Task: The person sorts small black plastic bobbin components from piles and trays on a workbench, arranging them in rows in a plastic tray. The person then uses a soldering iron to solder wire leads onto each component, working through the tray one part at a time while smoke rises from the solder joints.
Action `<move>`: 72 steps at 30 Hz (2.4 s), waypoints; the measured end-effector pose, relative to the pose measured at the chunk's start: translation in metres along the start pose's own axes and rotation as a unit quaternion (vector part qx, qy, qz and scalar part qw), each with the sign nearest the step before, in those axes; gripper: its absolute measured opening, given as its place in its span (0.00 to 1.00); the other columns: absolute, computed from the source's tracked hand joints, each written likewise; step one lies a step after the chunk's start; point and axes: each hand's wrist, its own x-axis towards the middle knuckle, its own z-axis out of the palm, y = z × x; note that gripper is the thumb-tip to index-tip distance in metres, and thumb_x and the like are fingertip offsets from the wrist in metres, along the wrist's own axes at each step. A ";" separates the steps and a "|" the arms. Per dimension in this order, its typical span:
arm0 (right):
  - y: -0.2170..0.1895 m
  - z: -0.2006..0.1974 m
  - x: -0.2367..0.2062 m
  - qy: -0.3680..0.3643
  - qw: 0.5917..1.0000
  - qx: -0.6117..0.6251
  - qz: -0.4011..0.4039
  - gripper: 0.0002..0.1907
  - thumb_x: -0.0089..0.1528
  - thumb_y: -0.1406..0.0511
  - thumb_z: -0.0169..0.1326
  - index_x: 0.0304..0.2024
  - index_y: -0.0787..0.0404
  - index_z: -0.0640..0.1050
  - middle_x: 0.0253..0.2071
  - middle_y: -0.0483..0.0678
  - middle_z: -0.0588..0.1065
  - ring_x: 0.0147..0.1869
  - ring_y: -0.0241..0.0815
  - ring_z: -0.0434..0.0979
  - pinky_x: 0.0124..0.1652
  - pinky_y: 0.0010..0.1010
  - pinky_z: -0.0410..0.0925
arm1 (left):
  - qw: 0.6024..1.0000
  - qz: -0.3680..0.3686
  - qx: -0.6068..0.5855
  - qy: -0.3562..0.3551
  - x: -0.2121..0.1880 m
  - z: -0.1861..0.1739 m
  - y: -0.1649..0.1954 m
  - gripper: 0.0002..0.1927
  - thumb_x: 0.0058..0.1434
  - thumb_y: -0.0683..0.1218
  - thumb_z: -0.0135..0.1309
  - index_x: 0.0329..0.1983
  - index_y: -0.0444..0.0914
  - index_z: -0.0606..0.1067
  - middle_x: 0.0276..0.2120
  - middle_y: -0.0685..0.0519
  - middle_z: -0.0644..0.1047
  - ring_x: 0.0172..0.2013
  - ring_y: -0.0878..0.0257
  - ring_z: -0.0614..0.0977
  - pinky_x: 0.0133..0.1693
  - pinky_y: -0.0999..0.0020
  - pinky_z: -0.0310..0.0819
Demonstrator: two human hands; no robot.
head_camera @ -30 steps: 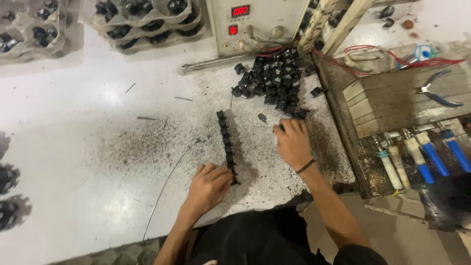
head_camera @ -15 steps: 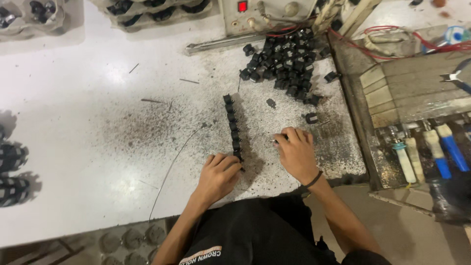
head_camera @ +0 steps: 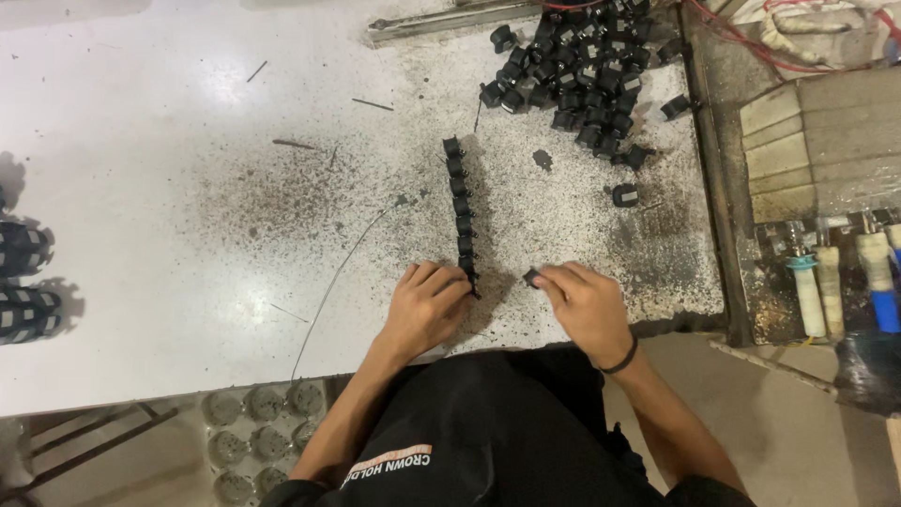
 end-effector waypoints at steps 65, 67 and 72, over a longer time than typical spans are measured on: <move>0.040 0.053 0.168 -0.015 0.983 -0.157 -0.093 0.10 0.61 0.69 0.59 0.44 0.65 0.82 0.36 0.55 0.78 0.45 0.56 0.78 0.44 0.43 0.72 | 0.993 -0.082 -0.051 0.074 0.126 0.039 -0.146 0.14 0.64 0.46 0.56 0.52 0.41 0.82 0.44 0.51 0.81 0.46 0.50 0.78 0.49 0.54 0.70; 0.038 0.063 0.178 0.029 0.981 -0.154 -0.111 0.09 0.61 0.67 0.60 0.43 0.66 0.81 0.37 0.55 0.78 0.44 0.56 0.78 0.44 0.43 0.72 | 0.992 -0.080 -0.055 0.080 0.126 0.039 -0.146 0.14 0.63 0.45 0.56 0.51 0.41 0.82 0.44 0.51 0.81 0.46 0.50 0.78 0.48 0.54 0.70; 0.044 0.062 0.207 0.064 0.977 -0.182 -0.093 0.10 0.67 0.65 0.60 0.48 0.65 0.81 0.40 0.54 0.79 0.45 0.52 0.77 0.42 0.41 0.71 | 0.993 -0.081 -0.050 0.066 0.129 0.035 -0.148 0.15 0.64 0.45 0.54 0.52 0.37 0.81 0.43 0.49 0.81 0.45 0.49 0.78 0.48 0.54 0.71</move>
